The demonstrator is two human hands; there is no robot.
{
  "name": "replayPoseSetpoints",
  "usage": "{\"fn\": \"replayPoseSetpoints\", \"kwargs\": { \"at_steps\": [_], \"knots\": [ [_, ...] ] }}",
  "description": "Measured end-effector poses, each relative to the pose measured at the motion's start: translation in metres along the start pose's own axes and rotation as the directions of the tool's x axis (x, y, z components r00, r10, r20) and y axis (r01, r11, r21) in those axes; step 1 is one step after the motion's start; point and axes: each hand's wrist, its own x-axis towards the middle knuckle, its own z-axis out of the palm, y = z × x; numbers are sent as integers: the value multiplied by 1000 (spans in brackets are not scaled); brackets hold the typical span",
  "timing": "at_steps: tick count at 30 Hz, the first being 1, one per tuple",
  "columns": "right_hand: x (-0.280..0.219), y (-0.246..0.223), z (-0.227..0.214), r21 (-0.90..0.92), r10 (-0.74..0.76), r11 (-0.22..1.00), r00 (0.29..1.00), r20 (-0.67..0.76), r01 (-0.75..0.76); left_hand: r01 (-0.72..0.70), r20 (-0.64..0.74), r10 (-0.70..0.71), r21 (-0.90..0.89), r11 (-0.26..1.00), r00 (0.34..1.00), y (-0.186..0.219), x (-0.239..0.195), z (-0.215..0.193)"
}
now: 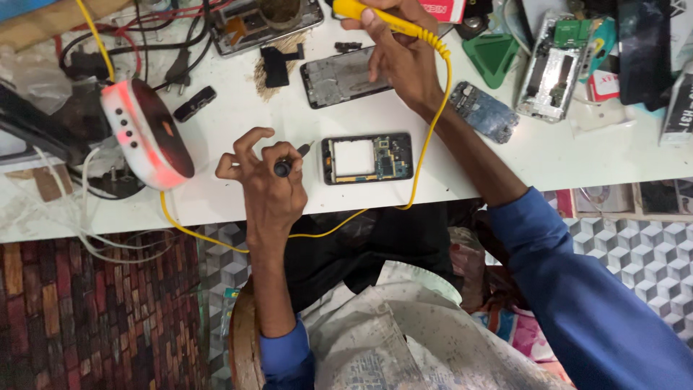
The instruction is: The person uses a soldering iron and a probe to work on the motherboard of a disassembled mobile phone. They repeatedly apply heat and make contact with various points on the circuit board while the phone remains open on the workbench.
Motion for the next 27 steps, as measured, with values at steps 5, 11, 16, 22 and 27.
{"fn": "replayPoseSetpoints", "kwargs": {
  "at_steps": [5, 11, 16, 22, 27],
  "knots": [
    [-1, -4, -2, -175, -72, 981, 996, 60, 81, -18, 17, 18, 13, 1000, 1000, 1, -1, -1],
    [0, -10, 6, -402, -124, 902, 986, 108, 158, -110, 11, 110, 110, 988, 994, 0, -2, 4],
    [-1, -10, 5, -471, -188, 851, 972, 144, 234, -140, 8, 140, 96, 986, 990, -4, -4, 9],
    [1, -2, 5, -417, -222, 867, 961, 166, 272, -150, 27, 148, 131, 980, 989, -1, -4, 10],
    [4, 0, 10, -538, -174, 812, 973, 152, 228, -129, 33, 125, 151, 980, 992, 3, -3, 7]
  ]
}}
